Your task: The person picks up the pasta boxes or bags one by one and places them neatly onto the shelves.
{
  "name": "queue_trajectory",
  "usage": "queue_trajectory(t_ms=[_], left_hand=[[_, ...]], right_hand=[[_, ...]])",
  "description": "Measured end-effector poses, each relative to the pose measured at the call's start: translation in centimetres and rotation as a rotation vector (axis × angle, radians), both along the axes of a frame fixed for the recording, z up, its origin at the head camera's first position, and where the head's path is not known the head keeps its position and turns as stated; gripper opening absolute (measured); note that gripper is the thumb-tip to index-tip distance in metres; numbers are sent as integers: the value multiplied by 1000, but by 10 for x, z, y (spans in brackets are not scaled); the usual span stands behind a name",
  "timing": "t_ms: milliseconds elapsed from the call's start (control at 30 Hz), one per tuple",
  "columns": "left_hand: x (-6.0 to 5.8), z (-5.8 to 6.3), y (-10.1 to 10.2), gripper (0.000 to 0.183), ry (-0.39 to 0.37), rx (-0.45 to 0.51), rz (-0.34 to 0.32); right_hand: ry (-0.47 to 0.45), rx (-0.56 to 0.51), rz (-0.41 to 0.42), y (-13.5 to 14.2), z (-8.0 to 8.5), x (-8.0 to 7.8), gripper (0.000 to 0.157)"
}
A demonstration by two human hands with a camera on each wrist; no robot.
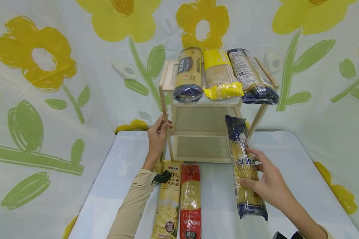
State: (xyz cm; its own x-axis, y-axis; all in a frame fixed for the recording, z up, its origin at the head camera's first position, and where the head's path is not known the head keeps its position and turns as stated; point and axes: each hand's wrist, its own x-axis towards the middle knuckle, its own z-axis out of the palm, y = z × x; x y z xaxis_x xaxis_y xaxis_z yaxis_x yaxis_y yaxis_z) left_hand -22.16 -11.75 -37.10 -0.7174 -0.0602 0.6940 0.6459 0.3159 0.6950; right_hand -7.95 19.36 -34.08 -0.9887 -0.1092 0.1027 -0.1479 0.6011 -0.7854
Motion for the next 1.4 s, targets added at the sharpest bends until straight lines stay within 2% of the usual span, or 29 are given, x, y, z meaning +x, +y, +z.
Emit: queue_trajectory(t_ms=[367,500,967,1167,1233,1400], left_hand=[[1,0,1,33,1,-10,4],[0,-1,1,34,-3,7,-15],[-1,0,-1,36,5,-6,-8],[-1,-2,-2,34,-3,2,-15],[-7,-10,-3,34,3,6,-14],[-6,-10,-3,35,2,8,-15]], right_hand=[[52,84,-2,3,15,-40,87],[60,102,-6,3,20,-56,88],[15,124,-4,-11,38,-109,84],[-9,152,-20,-15,39,-133,83],[-7,161,-25,-15,38,-141,82],[19,146,-4,-12,34,-157,80]])
